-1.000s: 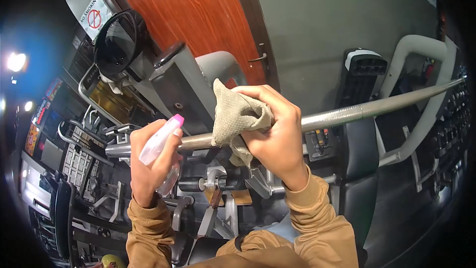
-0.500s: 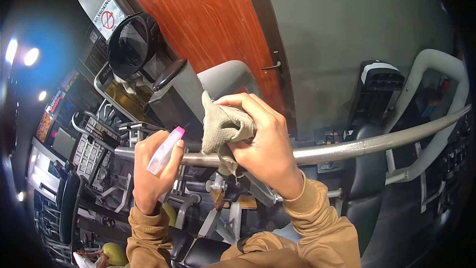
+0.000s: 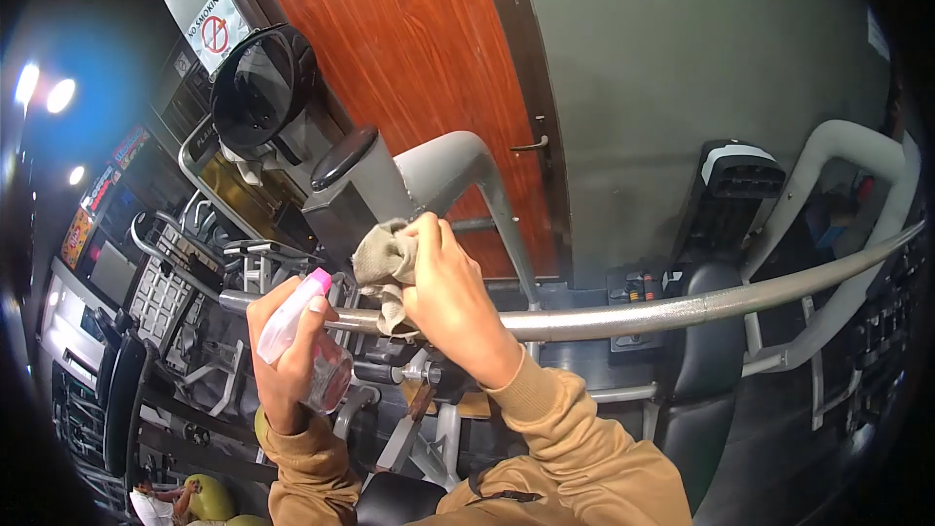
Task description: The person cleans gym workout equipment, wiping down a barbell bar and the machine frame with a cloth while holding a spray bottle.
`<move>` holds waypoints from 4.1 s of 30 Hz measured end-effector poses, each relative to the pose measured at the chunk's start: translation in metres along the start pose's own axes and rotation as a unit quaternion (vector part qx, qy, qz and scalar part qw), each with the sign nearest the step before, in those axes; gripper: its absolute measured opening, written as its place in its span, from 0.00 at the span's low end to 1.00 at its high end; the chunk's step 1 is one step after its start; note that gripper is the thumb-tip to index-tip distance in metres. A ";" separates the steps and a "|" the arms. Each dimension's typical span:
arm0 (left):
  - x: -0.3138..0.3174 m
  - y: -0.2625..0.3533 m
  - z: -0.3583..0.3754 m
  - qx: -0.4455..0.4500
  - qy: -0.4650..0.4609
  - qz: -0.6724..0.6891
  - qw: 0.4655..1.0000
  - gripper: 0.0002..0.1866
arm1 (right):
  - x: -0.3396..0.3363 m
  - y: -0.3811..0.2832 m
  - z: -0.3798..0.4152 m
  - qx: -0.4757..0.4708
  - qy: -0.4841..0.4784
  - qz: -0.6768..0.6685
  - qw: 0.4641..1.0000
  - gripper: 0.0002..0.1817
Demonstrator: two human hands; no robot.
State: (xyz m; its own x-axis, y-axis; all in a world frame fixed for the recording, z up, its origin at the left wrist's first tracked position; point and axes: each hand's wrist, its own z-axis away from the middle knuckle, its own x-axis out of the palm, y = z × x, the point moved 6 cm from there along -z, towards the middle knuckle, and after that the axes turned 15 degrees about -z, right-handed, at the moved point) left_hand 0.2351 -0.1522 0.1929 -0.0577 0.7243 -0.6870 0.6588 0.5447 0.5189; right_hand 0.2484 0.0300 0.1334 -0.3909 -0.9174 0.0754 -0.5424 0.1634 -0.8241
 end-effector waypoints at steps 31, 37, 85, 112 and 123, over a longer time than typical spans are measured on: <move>0.006 -0.012 -0.033 -0.024 -0.097 0.196 0.975 0.16 | 0.002 -0.018 -0.043 -0.143 -0.053 0.004 0.988 0.23; 0.012 -0.023 -0.038 0.013 -0.128 0.218 0.968 0.22 | -0.006 0.007 -0.037 -0.047 -0.272 0.058 0.959 0.21; 0.018 -0.008 -0.063 0.001 -0.196 0.244 0.950 0.25 | -0.011 0.083 -0.038 -0.379 -0.285 -0.128 0.871 0.24; 0.021 -0.008 -0.053 -0.031 -0.210 0.225 0.951 0.20 | -0.014 0.073 -0.048 -0.444 -0.307 -0.107 0.835 0.16; 0.025 -0.007 -0.028 -0.037 -0.285 0.149 0.946 0.15 | -0.027 0.061 -0.036 -0.248 -0.631 0.156 0.718 0.16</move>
State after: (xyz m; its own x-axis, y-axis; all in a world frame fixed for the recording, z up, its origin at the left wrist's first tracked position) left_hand 0.2077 -0.1259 0.1861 0.5502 0.5158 -0.6567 0.5273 0.3952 0.7522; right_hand 0.1986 0.0775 0.1014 0.2644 -0.3548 -0.8968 -0.8956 0.2546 -0.3648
